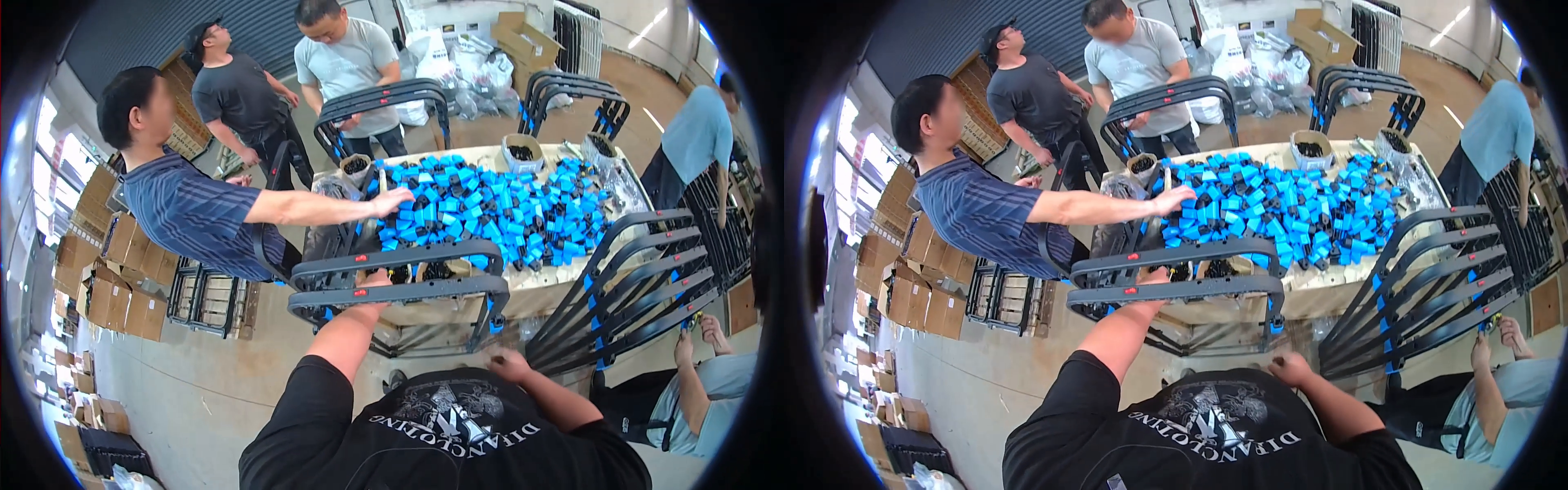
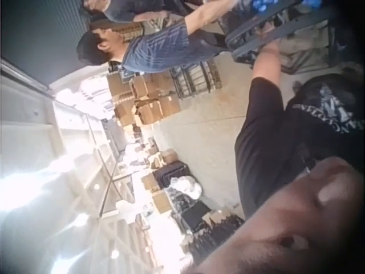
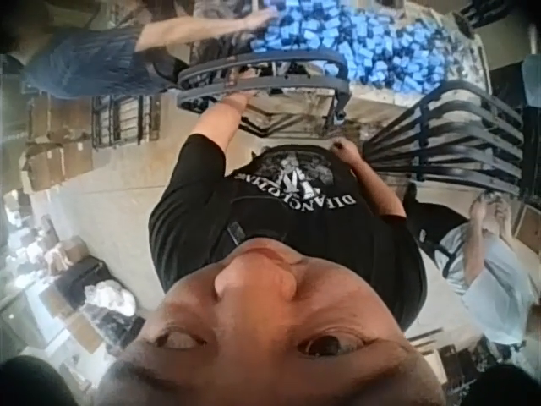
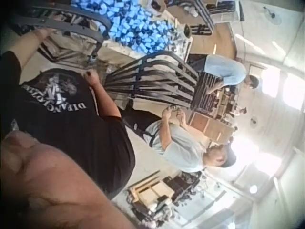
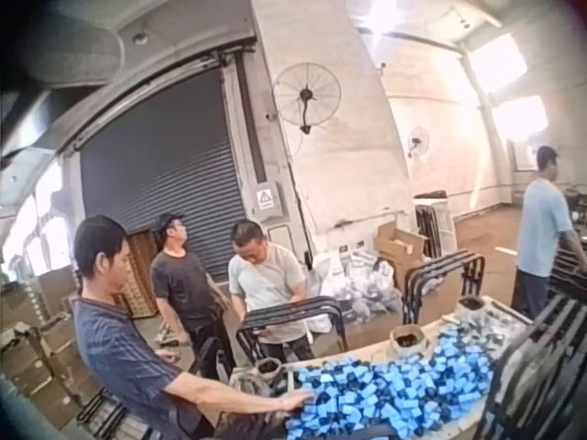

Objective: Assembling blue plastic components onto metal frames using a wrench in a factory setting.

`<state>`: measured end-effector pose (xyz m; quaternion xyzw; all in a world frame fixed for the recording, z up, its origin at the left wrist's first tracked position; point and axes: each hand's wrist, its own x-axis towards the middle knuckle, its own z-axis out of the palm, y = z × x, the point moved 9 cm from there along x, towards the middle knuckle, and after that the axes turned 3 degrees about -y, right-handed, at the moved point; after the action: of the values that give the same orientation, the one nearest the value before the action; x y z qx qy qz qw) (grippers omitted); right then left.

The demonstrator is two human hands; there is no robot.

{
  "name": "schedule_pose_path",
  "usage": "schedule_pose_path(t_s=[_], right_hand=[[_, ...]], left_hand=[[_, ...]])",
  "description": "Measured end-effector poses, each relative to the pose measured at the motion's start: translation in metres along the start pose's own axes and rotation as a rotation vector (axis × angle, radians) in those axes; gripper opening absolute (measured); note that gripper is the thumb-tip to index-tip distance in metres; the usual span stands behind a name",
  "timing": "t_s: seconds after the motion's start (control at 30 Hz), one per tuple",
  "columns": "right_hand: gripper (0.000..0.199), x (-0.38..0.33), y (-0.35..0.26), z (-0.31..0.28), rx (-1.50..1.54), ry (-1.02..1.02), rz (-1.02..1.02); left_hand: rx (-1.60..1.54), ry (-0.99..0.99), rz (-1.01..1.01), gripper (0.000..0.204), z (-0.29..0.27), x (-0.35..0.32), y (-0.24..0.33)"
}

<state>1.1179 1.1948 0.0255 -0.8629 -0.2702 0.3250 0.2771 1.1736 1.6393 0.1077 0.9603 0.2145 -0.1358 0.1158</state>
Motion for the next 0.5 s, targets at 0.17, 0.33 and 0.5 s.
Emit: schedule_pose_path(t_s=[0.17, 0.33, 0.5], right_hand=[[0.041, -0.068, 0.069, 0.008, 0.115, 0.034, 0.282], [0.038, -0.089, 0.088, 0.004, 0.271, 0.128, 0.384], [0.034, -0.027, -0.009, -0.004, 0.369, -0.012, 0.149]], left_hand=[[-0.029, 0.262, 0.082, 0.034, -0.024, -0.028, 0.011], [-0.147, 0.219, 0.091, 0.027, -0.035, -0.075, -0.002], [-0.425, 0.065, 0.117, 0.034, -0.051, -0.156, 0.034]])
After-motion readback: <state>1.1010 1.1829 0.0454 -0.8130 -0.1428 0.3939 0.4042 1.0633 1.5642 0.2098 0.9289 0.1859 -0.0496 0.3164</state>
